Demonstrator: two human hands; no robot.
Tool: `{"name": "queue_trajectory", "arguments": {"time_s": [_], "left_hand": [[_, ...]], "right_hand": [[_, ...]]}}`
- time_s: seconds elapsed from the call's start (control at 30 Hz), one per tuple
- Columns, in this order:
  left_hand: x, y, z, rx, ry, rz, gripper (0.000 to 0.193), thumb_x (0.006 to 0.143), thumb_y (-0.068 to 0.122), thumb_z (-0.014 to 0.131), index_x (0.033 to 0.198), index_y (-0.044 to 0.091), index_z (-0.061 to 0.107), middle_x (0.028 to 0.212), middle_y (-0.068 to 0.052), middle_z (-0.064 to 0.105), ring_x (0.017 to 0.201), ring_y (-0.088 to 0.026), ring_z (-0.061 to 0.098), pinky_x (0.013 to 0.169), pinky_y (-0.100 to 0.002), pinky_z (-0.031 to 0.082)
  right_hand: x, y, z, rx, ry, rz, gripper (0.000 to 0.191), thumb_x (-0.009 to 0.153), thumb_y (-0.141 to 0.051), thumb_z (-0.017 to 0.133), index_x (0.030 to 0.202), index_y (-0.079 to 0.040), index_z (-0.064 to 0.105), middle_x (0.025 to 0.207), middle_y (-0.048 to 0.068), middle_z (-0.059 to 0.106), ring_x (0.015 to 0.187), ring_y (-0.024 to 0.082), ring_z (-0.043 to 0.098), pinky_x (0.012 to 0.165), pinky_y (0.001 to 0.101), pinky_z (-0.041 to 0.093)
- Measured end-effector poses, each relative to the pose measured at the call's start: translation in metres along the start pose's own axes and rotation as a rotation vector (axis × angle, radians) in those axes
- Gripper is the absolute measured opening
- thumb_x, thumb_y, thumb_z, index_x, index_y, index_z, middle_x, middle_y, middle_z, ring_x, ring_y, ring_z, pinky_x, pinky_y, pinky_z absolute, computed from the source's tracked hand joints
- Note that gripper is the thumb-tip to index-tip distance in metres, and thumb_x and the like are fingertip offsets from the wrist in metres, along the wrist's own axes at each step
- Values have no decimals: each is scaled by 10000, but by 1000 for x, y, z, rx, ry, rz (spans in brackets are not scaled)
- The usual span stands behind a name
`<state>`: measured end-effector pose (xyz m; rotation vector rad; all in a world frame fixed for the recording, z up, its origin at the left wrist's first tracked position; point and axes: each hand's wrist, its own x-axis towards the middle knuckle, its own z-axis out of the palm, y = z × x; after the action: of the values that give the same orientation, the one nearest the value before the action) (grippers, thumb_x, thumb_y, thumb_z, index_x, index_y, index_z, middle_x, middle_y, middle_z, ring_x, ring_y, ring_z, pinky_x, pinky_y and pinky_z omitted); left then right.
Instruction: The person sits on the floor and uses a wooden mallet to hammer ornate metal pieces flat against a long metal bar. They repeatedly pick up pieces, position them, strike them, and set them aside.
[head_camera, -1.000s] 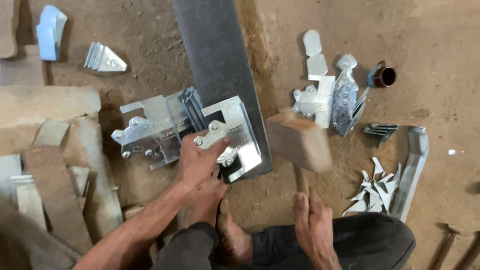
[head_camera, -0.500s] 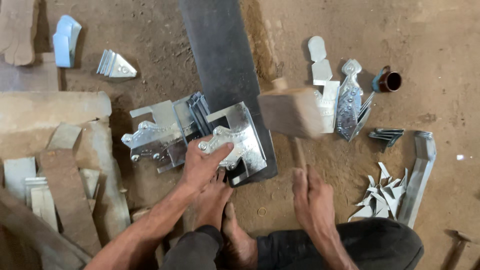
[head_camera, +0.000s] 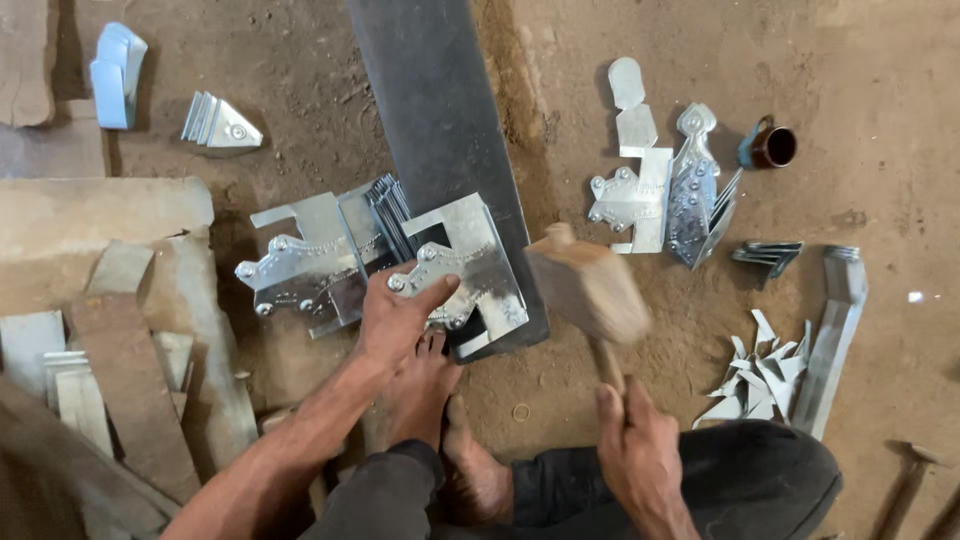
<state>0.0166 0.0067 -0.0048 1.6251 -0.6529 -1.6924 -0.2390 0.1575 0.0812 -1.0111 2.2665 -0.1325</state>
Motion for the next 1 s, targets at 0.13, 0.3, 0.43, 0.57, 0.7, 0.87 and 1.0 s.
{"name": "queue_trajectory", "arguments": {"time_s": [0.13, 0.3, 0.43, 0.57, 0.7, 0.87, 1.0], "left_hand": [[-5, 6, -3, 65, -218, 110, 289, 896, 218, 790, 1002, -52, 787, 894, -125, 798, 727, -152, 705, 650, -315, 587], [-1, 62, 2, 511, -264, 473, 283, 902, 223, 749, 1120, 43, 762, 1182, -85, 762, 982, -158, 767, 867, -322, 633], [32, 100, 23, 1316, -633, 1596, 519, 760, 19, 672, 1272, 99, 687, 1381, -69, 669, 1331, -260, 574, 1164, -441, 402], [47, 93, 9, 1569, -667, 1733, 444, 892, 168, 620, 1324, 73, 657, 1423, -95, 637, 1385, -271, 512, 1210, -442, 333], [51, 66, -13, 1457, -648, 1669, 429, 930, 178, 570, 1335, 65, 659, 1429, -86, 639, 1409, -253, 511, 1239, -437, 318], [53, 58, -17, 1455, -602, 1638, 435, 935, 190, 566, 1346, 92, 668, 1435, -50, 641, 1417, -216, 509, 1249, -425, 310], [49, 62, -14, 1431, -564, 1651, 402, 993, 229, 550, 1360, 114, 670, 1432, -44, 641, 1428, -207, 503, 1265, -432, 284]], "right_hand": [[3, 43, 21, -74, 54, -157, 332, 969, -332, 578, 1019, -18, 672, 640, 239, 666, 586, 400, 670, 525, 470, 512], [34, 70, 0, 549, -213, -3, 426, 1105, -371, 473, 969, -9, 653, 645, 80, 550, 495, 147, 504, 414, 322, 416], [76, 64, -23, 460, -92, 46, 344, 1035, -385, 455, 1048, -85, 623, 633, -15, 524, 477, 80, 470, 379, 259, 384], [101, 47, 0, 861, -128, 199, 434, 1055, -441, 415, 981, -51, 590, 588, -7, 480, 418, 86, 403, 339, 271, 318], [100, 48, 38, 762, -380, 46, 425, 1069, -444, 478, 939, -49, 566, 592, -41, 445, 433, 67, 398, 361, 266, 346], [98, 59, 52, 888, -70, 30, 463, 1061, -463, 397, 830, -79, 515, 528, -43, 450, 376, 82, 389, 281, 289, 331], [98, 55, 44, 674, -99, -89, 395, 1080, -361, 531, 844, -46, 555, 596, -58, 457, 474, 70, 391, 378, 255, 306]]}}
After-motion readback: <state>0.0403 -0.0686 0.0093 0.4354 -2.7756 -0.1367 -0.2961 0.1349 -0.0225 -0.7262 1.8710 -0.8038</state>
